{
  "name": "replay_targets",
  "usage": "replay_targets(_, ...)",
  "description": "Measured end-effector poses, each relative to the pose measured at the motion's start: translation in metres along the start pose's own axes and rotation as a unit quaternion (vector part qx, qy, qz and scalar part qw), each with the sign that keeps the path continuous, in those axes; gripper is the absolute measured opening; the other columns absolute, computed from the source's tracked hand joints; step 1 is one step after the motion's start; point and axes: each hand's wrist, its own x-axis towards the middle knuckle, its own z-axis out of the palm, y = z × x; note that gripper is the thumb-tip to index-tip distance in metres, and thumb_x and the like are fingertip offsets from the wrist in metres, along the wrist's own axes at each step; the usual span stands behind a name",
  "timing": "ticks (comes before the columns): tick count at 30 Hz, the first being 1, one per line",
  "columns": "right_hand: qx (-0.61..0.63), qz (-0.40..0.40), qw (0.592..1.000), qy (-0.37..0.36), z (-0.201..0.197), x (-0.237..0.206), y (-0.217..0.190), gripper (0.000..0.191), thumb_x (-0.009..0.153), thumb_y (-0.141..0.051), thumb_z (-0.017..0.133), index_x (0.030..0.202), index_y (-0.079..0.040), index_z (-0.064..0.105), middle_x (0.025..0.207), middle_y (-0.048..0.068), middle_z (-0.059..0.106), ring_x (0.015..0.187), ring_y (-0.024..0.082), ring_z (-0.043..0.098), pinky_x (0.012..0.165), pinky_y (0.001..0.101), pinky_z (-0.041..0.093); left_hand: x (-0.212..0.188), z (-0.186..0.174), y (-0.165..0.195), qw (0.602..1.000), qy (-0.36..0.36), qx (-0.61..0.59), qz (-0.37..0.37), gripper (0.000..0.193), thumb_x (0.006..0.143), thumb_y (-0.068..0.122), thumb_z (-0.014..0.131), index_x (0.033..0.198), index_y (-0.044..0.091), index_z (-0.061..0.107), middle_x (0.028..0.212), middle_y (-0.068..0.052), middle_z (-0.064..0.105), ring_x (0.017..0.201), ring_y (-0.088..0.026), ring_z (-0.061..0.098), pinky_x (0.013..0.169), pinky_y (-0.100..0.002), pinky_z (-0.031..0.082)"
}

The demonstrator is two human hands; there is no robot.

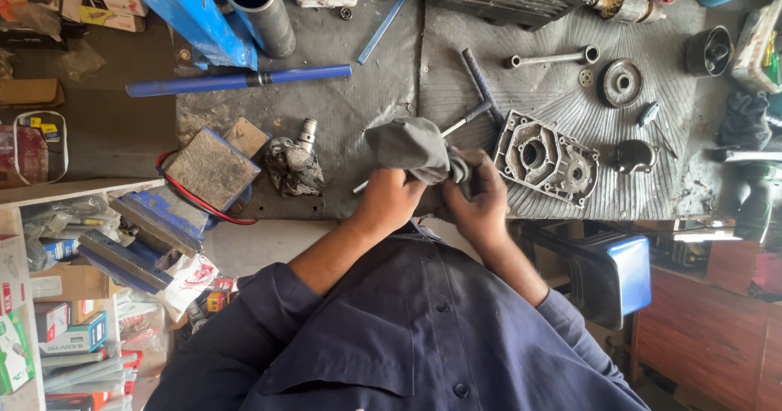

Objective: The person uses a hydraulic press to remove a gear from a gearbox casing, then disassembles the casing on a workbench. They wipe the removed gear and other components with a cloth and place them on the table.

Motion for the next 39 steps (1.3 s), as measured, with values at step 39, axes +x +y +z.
replay_targets(39, 0.138, 0.213, 0.966, -0.044, -0.052, -0.012, -0.006, 0.047, 0.095, -0.009, 0.074, 0.138, -0.001, 0.057, 0.123, 0.007, 0.070, 0.111, 0.011, 0.065, 0.099, 0.0300, 0.053, -0.005, 0.022, -0.008, 0.952, 0.048, -0.265, -0.143, 0.011, 0.097, 0.002, 0.066, 0.105, -0.003, 0.072, 0.103, -0.004, 0.073, 0.092, -0.011, 0.067, 0.083, -0.026, 0.054)
